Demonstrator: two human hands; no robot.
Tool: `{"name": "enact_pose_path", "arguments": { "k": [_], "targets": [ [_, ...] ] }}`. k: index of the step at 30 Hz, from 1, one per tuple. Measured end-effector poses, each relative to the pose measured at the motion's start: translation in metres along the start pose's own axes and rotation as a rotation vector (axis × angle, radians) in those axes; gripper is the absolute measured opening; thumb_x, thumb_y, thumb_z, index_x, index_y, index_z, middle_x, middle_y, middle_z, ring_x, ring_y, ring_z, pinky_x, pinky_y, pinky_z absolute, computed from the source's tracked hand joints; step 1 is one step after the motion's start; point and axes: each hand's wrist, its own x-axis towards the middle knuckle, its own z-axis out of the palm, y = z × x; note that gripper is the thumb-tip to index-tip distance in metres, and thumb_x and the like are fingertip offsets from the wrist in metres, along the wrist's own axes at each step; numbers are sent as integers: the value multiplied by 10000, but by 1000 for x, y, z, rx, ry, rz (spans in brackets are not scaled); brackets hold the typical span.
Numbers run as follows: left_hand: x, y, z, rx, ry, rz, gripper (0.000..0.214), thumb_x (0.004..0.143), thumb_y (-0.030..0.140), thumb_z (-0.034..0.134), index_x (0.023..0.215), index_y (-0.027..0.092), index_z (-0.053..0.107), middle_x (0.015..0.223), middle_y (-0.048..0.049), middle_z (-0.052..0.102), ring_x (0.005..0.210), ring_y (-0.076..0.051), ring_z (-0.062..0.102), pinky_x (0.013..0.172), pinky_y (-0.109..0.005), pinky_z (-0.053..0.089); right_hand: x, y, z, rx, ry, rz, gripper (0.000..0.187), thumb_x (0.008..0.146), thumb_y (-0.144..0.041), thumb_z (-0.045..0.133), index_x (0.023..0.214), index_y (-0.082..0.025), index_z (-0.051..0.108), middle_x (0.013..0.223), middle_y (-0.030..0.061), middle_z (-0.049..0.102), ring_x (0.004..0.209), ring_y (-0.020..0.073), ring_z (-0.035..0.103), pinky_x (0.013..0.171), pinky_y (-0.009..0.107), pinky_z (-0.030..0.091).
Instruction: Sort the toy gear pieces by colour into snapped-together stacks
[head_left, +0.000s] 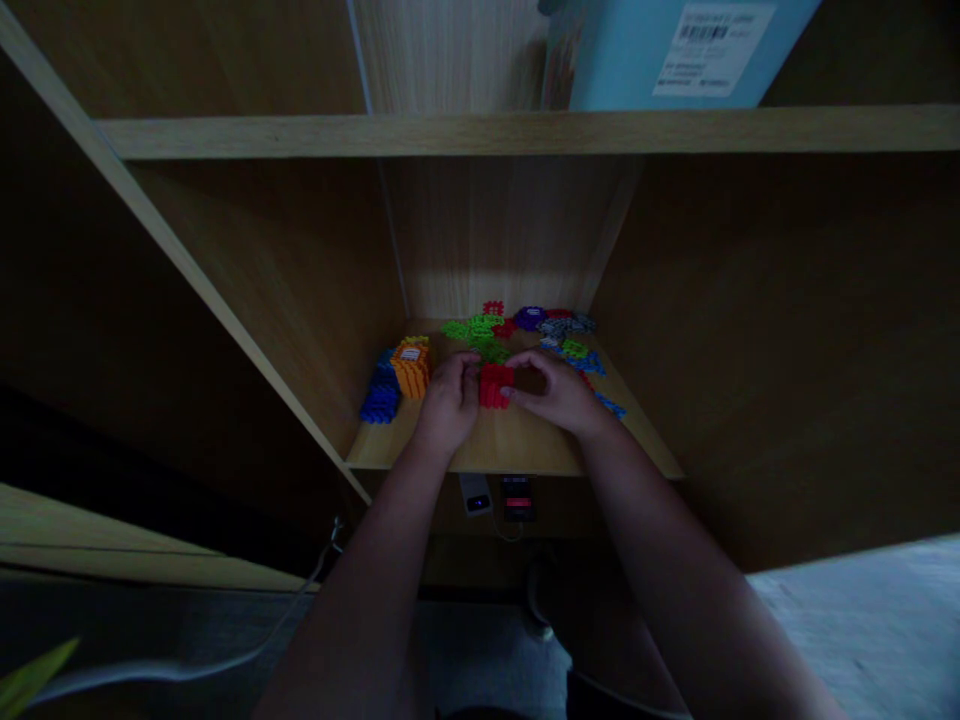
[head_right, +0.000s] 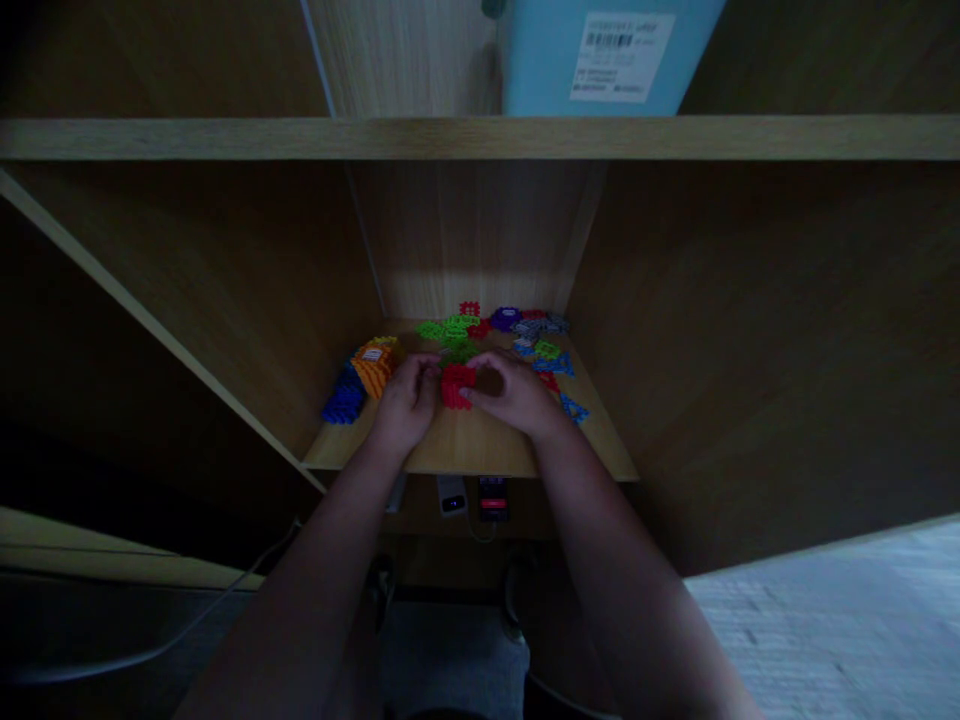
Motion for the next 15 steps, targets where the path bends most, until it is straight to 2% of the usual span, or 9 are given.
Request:
{"name": "enact_pose_path", "arguments": {
  "k": [10, 15],
  "targets": [
    [0, 1, 0, -2, 3, -3, 197, 1088, 202, 485, 1226, 192, 626, 1198, -129, 748, 1159, -266, 716, 1075, -463, 570, 0, 1, 0, 16, -15, 11, 349, 944, -504, 800, 1199, -291, 689, 1204, 59, 758, 1137, 267, 717, 1024, 462, 575],
    [0, 3, -2, 0, 6, -6, 190, 1088, 214, 492, 1218, 201, 630, 1181, -118, 749, 1148, -259, 718, 1075, -449, 570, 1, 6, 1, -20, 114, 92, 280, 1045, -548, 630, 1104, -282, 695, 1118, 62, 775, 1066, 259, 723, 992, 451, 582]
  ]
}}
